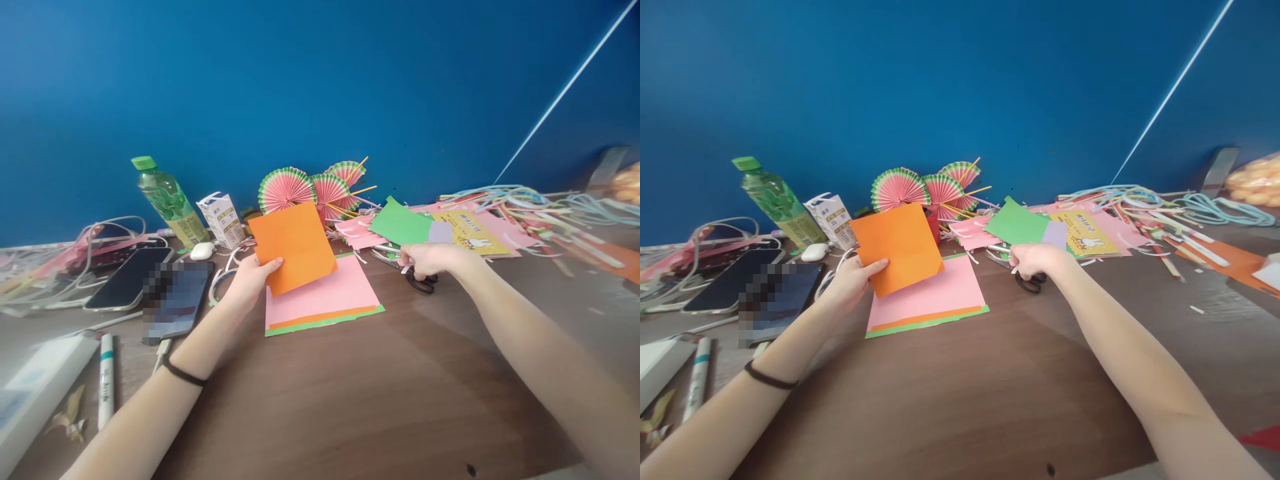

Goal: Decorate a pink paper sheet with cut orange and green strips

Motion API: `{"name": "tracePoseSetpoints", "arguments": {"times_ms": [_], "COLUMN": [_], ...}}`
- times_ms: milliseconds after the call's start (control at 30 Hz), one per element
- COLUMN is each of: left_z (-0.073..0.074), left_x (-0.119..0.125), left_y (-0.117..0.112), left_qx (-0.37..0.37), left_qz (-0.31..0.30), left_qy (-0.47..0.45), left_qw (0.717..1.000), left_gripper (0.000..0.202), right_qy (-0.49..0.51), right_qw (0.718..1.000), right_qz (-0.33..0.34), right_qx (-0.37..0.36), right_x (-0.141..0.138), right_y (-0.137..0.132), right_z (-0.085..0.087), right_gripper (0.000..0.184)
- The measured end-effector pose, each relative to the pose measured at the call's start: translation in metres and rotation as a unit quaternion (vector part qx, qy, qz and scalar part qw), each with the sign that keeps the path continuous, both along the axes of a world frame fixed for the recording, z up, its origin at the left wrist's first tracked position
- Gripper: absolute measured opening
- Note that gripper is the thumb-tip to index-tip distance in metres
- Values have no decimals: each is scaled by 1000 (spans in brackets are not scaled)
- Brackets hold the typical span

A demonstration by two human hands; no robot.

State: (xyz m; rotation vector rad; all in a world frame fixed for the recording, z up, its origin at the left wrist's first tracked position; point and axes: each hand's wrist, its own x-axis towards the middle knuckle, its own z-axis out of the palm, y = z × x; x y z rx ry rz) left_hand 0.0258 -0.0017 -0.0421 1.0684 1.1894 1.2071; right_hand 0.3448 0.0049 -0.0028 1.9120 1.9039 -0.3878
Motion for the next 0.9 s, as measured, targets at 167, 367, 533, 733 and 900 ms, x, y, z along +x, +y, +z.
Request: {"name": "tracePoseSetpoints", "arguments": {"times_ms": [167,367,533,733,900], "left_z": [-2,0,1,5,10], "left_x": [-1,-1,-1,1,-2], "left_y": [2,2,0,-1,0], "left_qx": [13,0,7,13,9], "left_qz": [-1,10,16,17,29], "left_qy": [-8,7,8,-30,-71], "left_qw": [1000,1000,1000,999,997], "left_gripper": [34,33,32,30,30], "right_qy": [6,39,119,284,308], "right_qw": [1000,999,993,958,950], "right_qz": [15,-9,-4,15,30], "right_qx": [-5,8,2,25,39], "right_x": [4,7,7,10,6], "right_y": [0,-1,-11,-14,-9], "right_z": [-10,0,21,29,24], "right_gripper": [53,55,63,63,46]}}
